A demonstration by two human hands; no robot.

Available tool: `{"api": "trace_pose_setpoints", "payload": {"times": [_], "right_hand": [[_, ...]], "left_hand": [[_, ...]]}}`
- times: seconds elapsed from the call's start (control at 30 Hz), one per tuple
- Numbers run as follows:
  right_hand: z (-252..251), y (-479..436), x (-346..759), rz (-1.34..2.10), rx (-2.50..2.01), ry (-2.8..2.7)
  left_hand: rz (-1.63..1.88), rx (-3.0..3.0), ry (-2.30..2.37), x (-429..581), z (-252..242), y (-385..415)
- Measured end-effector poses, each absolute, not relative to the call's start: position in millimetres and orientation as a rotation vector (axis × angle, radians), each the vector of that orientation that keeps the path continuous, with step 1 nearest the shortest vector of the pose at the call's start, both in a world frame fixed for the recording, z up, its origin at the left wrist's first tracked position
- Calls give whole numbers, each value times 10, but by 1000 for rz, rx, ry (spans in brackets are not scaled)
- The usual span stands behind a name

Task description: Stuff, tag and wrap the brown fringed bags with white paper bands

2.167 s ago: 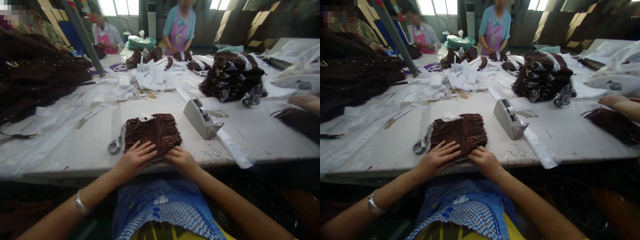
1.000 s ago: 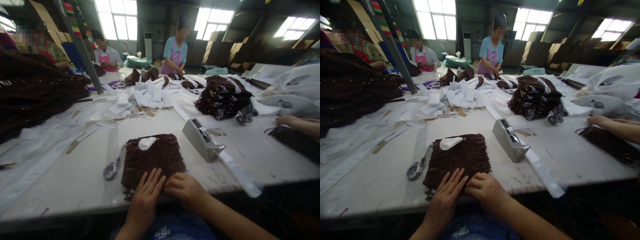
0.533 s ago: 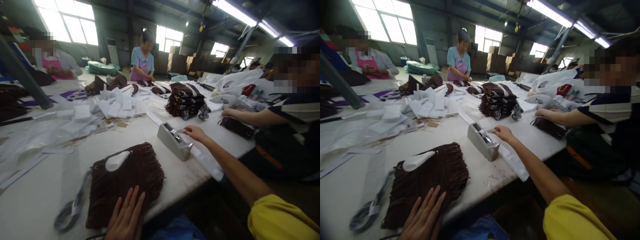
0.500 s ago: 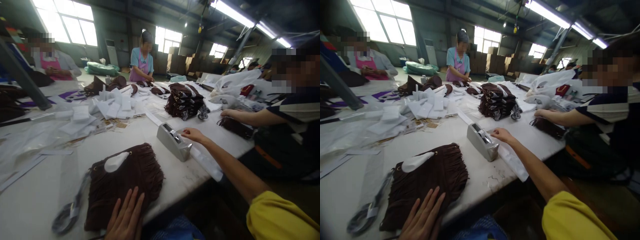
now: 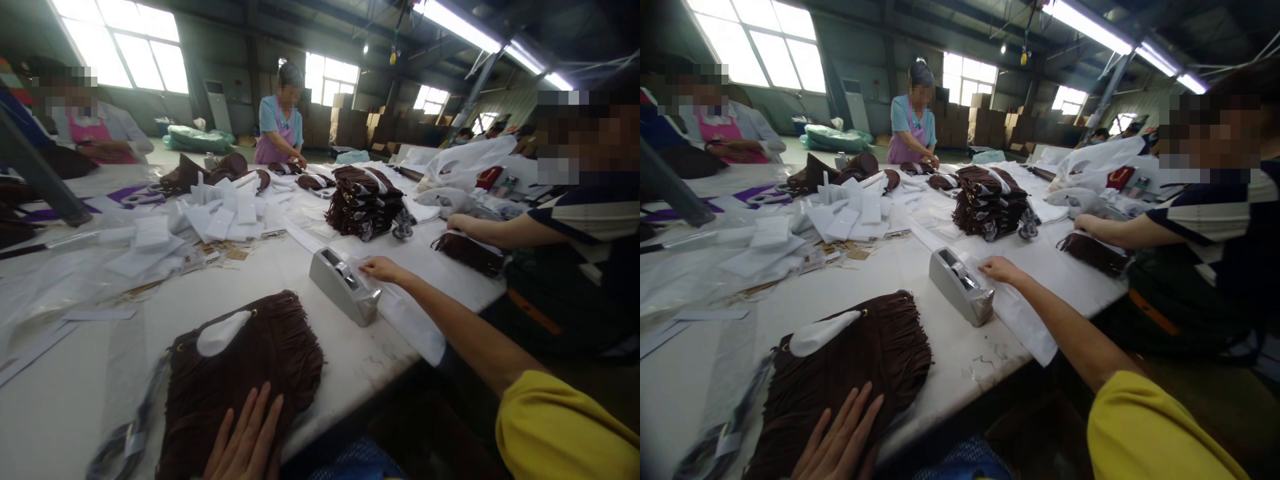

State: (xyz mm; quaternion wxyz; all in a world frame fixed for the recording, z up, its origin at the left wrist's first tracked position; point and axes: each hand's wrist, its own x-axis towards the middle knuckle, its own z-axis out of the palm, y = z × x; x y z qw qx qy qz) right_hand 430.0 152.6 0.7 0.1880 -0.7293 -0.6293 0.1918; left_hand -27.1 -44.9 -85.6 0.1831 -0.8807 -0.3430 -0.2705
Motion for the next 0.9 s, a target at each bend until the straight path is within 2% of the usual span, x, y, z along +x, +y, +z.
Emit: {"api": "trace_pose_setpoints", "payload": {"times": [0.17,0.3,0.37,0.47,0.57,0.63,0.77,0.9], "right_hand": [[354,1532,4092,494,-1848,-1544],[776,1476,3679,613,-1667,-1408],[987,1336,3346,812,-1518,-1399],[1143,951,2755,1474,-1121,-1285],[1001,490,2225,1966,-938,-1168],[782,242,1973,2152,-884,-1040],[350,-5,1699,2187,-912,-828],[166,-12,1607,2183,-905,-666]], "left_hand": [[-751,-2494,-918,-291,-847,-400],[-754,-2549,-940,-308,-691,-369],[-778,-2583,-1057,-308,-582,-350],[-876,-2618,-1291,-287,-467,-312],[-1067,-2576,-1427,-240,-446,-291],[-1195,-2497,-1423,-202,-460,-301],[-1265,-2408,-1397,-157,-480,-354],[-1295,-2498,-1282,-176,-484,-384]]}}
